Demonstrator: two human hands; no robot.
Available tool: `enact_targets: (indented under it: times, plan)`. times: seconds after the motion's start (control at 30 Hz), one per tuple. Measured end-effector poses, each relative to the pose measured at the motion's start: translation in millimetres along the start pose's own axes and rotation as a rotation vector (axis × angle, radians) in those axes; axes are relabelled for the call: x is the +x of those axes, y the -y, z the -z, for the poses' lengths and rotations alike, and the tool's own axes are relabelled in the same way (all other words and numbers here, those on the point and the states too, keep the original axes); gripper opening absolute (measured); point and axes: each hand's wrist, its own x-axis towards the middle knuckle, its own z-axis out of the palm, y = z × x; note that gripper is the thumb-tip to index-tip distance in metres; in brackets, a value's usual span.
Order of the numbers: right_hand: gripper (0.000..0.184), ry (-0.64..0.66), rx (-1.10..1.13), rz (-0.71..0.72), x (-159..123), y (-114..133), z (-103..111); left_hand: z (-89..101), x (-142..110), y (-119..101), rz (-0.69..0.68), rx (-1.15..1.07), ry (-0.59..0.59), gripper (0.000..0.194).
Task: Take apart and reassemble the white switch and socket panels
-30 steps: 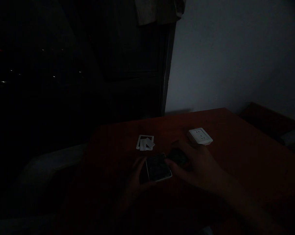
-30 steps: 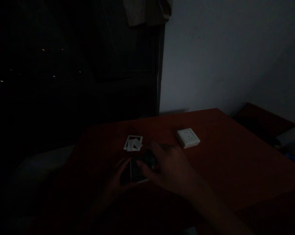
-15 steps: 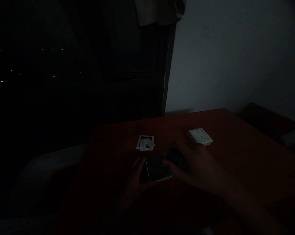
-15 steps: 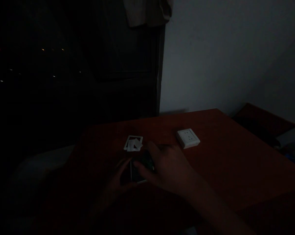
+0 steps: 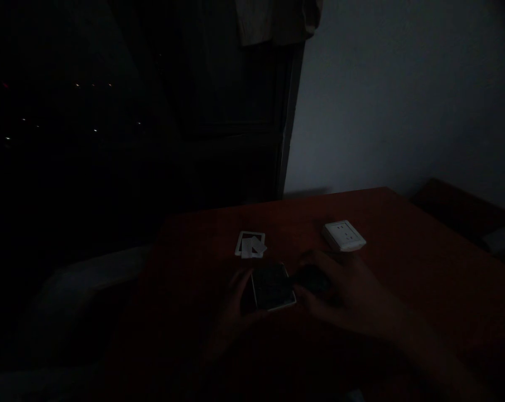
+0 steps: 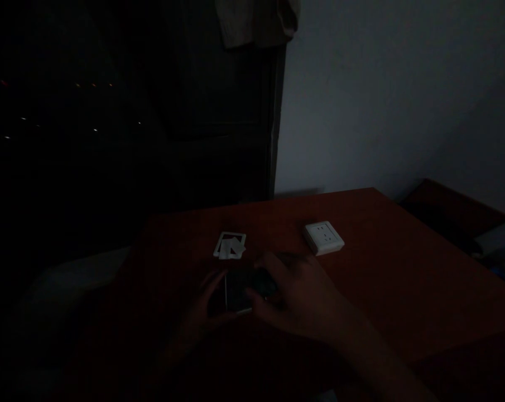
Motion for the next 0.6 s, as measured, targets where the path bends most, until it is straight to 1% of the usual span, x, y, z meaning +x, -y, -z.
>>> enact_targets:
  times: [0.1,0.2,0.33,0.4,0.5,0.6]
  plan:
    - [0.020,0.011,-0.027,0.037,0,-1,1,-0.4,0,3,-0.006,0.005,0.003,0.075]
    - [0.023,0.025,-0.059,0.061,2,-2,3,-1.1,0,5,-0.003,0.013,0.000,0.076]
    - [0.023,0.080,-0.108,0.058,7,2,7,-1.4,1,4,-0.009,0.009,0.003,0.076]
    - [0.025,0.093,-0.167,0.034,13,6,8,-0.8,1,2,-0.018,0.017,-0.005,0.076]
    - [0.031,0.055,-0.227,0.023,28,14,7,0.4,1,-2,-0.030,0.045,-0.020,0.075]
    - [0.026,0.048,-0.137,0.094,45,23,3,1.1,1,-5,-0.014,0.087,-0.034,0.072]
